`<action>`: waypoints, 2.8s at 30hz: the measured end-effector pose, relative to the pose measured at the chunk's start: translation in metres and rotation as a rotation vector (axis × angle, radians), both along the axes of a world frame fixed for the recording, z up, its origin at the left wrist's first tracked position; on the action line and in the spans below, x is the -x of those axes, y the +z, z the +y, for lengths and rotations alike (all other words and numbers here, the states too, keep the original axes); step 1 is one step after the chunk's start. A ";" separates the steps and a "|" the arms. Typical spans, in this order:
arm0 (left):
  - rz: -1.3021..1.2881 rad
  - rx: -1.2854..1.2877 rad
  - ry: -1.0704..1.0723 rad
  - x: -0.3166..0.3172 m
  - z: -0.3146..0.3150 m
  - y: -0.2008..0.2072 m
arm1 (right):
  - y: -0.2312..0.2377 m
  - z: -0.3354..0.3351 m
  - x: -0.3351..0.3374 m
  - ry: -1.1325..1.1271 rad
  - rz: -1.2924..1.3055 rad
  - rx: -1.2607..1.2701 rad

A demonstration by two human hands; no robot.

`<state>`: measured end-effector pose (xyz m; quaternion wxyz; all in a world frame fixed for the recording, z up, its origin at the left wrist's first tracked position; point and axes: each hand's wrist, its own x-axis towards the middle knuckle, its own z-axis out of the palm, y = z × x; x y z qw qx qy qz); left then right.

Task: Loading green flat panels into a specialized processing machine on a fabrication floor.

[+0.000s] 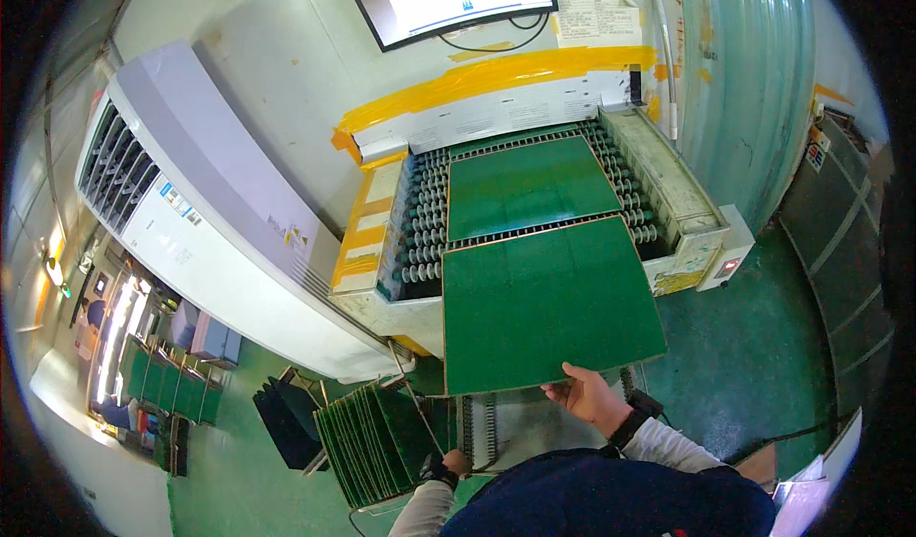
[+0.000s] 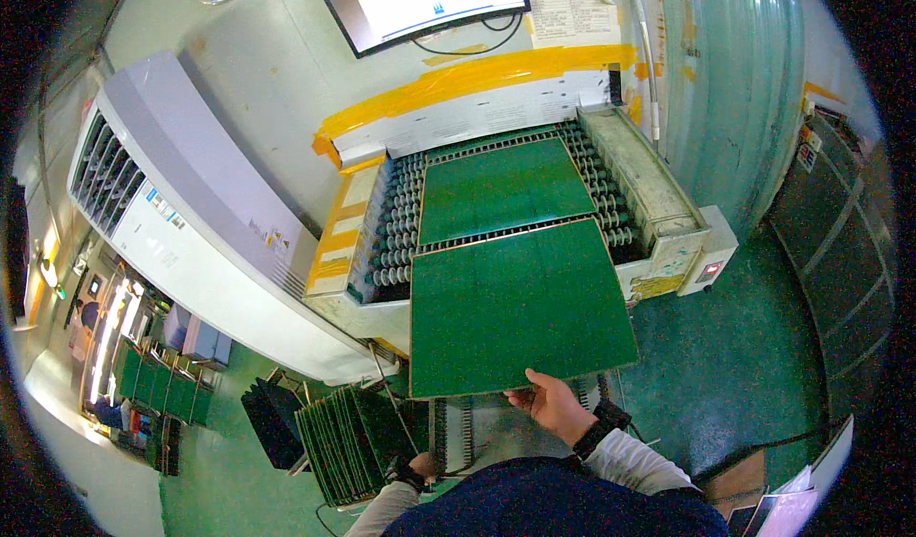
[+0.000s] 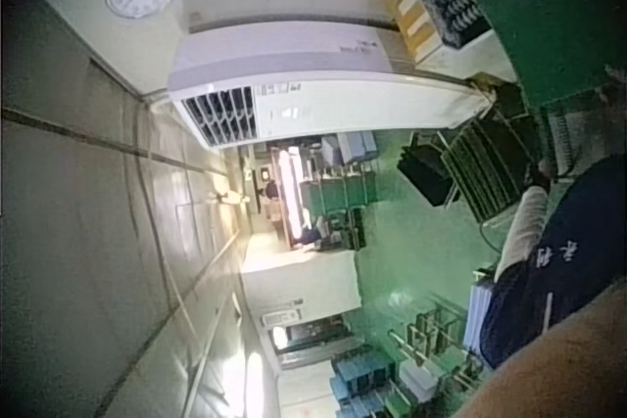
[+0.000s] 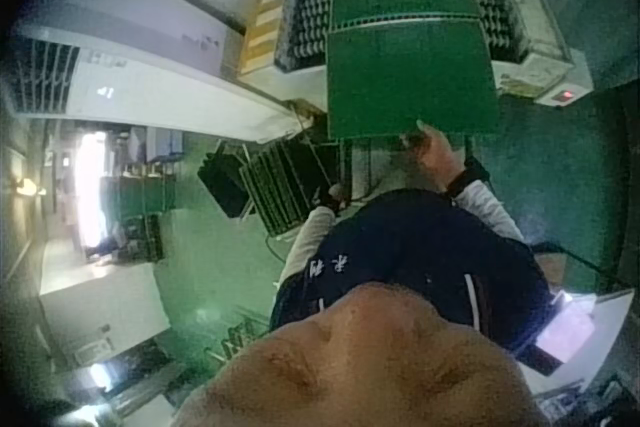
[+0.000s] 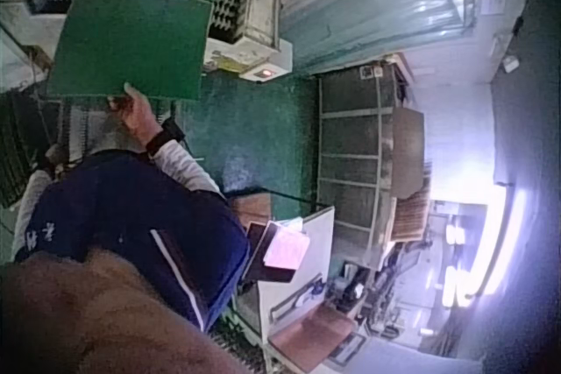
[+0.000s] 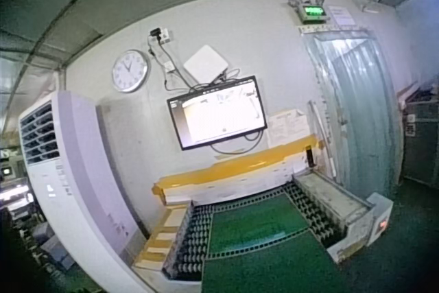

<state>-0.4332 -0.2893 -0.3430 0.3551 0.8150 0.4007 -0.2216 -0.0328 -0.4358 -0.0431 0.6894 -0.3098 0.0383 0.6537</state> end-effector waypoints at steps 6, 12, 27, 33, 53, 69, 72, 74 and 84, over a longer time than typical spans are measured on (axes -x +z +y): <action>0.014 -0.038 -0.067 0.019 0.003 -0.027 | -0.001 0.007 -0.001 0.024 -0.006 -0.002; 0.032 -0.051 0.070 0.006 -0.002 -0.009 | -0.001 0.009 -0.004 0.006 -0.025 -0.008; 0.039 -0.109 -0.098 0.000 0.000 0.003 | -0.011 0.023 -0.018 -0.016 -0.041 0.019; 0.029 -0.066 0.086 -0.010 -0.006 0.018 | -0.014 0.027 -0.023 -0.026 -0.020 0.015; 0.017 -0.094 0.063 -0.037 -0.005 0.034 | -0.018 0.041 -0.047 -0.085 -0.091 -0.004; 0.126 -0.117 0.064 -0.021 -0.015 0.057 | -0.012 0.074 -0.052 -0.063 -0.093 -0.006; 0.063 -0.200 0.099 -0.020 -0.018 0.059 | -0.009 0.077 -0.052 -0.073 -0.095 -0.017; 0.118 -0.153 0.079 -0.026 -0.016 0.066 | -0.010 0.077 -0.055 -0.069 -0.102 -0.017; 0.049 -0.124 0.072 -0.018 -0.011 0.051 | -0.004 0.083 -0.058 -0.088 -0.086 -0.009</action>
